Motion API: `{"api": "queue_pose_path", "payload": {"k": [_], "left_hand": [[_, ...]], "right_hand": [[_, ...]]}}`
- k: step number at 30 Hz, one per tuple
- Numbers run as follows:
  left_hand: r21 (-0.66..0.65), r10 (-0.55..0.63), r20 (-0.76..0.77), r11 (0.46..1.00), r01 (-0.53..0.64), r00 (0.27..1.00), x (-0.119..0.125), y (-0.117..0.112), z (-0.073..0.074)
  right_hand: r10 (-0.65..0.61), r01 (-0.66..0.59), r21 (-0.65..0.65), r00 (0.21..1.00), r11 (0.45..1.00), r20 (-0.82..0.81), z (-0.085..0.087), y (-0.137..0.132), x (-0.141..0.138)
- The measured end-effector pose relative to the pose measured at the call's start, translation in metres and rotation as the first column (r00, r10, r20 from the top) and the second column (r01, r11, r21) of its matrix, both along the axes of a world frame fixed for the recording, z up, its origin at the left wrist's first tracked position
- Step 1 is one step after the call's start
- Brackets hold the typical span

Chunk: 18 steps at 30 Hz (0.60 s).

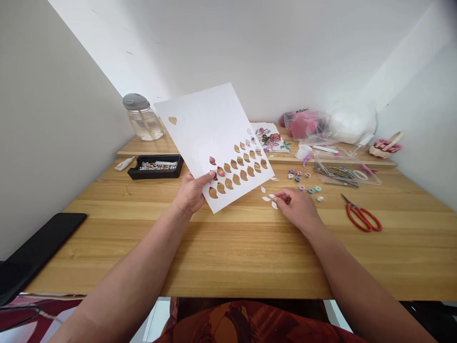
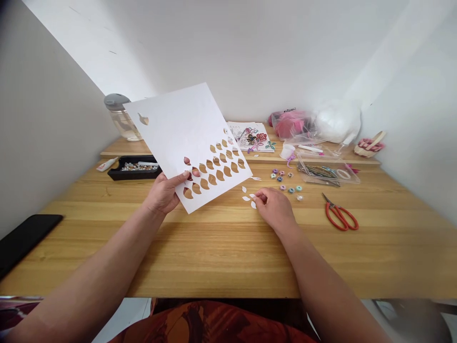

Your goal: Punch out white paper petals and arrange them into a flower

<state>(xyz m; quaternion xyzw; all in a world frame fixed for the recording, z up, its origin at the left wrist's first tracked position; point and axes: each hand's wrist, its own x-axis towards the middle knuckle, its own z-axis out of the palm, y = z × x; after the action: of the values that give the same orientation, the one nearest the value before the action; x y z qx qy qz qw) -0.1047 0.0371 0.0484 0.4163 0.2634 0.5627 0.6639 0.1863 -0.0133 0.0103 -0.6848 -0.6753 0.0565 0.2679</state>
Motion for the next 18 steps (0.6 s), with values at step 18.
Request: {"api": "queue_pose_path", "payload": {"k": [18], "left_hand": [[-0.062,0.013,0.015,0.998,-0.012,1.0,0.003,-0.003,0.009]], "right_hand": [[0.143,-0.143,0.138,0.99,0.98,0.01,-0.003,-0.008,-0.009]]}}
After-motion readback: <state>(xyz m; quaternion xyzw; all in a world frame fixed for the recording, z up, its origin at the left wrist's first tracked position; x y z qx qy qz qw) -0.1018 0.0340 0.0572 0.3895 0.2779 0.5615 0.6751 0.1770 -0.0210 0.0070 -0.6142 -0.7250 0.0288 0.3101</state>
